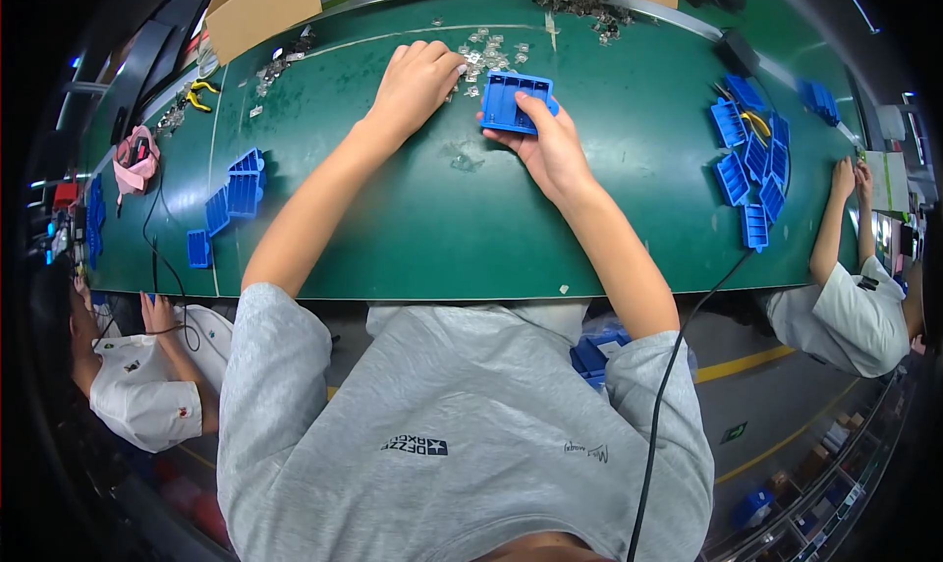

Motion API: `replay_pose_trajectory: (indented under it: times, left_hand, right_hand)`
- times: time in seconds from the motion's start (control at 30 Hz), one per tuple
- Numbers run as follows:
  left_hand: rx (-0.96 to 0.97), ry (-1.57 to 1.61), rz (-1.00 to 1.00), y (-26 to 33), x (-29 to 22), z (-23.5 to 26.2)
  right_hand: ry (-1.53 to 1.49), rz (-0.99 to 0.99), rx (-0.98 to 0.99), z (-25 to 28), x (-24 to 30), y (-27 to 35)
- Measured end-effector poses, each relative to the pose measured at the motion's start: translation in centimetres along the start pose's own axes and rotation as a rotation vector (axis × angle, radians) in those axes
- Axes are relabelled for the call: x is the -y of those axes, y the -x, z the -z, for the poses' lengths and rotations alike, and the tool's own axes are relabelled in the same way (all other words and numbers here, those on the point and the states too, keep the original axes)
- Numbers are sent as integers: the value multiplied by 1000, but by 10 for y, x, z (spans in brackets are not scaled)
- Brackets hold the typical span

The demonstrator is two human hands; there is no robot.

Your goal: Assembling small white lighting components into blue plastic trays at a factory workstation.

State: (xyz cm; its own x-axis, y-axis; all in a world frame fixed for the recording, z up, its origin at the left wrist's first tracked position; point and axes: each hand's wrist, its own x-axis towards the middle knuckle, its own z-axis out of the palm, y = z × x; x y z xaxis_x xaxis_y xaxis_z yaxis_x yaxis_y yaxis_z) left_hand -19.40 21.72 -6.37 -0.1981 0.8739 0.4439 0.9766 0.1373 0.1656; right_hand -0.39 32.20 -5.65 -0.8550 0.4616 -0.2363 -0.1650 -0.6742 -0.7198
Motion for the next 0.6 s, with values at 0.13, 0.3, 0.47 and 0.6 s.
replay_pose_trajectory:
  times: [0.13, 0.3, 0.47, 0.6]
  left_hand:
    - [-49, 25, 31, 2, 1, -1]
    - [-42, 74, 83, 2, -1, 6]
    - [21, 7, 52, -2, -2, 5]
    - [25, -25, -21, -10, 3, 4]
  right_hand:
    - [6, -13, -2, 2, -1, -1]
    - [44, 2, -11, -1, 0, 0]
    - [78, 2, -2, -4, 0, 0]
    - [71, -12, -20, -3, 1, 0]
